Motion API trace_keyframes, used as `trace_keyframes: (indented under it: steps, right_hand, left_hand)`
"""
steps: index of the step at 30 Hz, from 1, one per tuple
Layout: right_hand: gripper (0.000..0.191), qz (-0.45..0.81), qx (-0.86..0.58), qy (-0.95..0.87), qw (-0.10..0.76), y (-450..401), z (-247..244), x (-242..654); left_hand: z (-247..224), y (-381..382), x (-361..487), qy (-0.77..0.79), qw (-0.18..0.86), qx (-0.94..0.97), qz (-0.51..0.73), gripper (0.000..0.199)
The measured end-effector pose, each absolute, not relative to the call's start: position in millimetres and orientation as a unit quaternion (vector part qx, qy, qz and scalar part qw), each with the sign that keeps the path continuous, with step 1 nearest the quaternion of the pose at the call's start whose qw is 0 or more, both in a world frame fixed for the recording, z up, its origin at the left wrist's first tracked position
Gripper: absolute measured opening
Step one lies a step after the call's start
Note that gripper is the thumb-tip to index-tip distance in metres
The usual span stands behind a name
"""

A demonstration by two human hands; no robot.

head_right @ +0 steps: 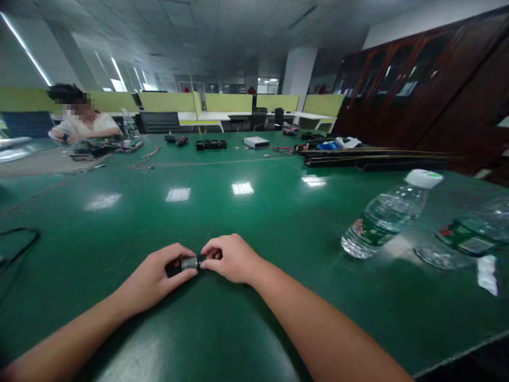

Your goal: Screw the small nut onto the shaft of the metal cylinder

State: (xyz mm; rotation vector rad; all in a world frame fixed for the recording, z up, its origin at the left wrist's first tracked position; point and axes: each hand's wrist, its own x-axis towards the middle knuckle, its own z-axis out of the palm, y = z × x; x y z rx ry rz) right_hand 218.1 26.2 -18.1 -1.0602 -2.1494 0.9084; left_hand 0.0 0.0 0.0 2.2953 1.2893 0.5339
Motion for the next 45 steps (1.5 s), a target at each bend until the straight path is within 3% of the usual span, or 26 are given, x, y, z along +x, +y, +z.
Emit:
trace_keyframes:
  steps: [5,15,45]
  right_hand:
    - [0.017,0.254,-0.36,-0.862,0.252,26.2,-10.0,222.6]
    - [0.014,0.209,-0.331,-0.89,0.233,25.0,-13.4,219.7]
    - [0.014,0.192,-0.333,-0.896,0.222,23.1,-11.4,217.8]
  left_hand:
    - [2.8,0.0,1.0,0.473,0.23,0.827,0.198,0.02]
    - [-2.9,1.4,-1.6,0.457,0.245,0.826,0.22,0.019]
    - [-5.3,2.0,-2.1,0.454,0.238,0.829,0.225,0.019]
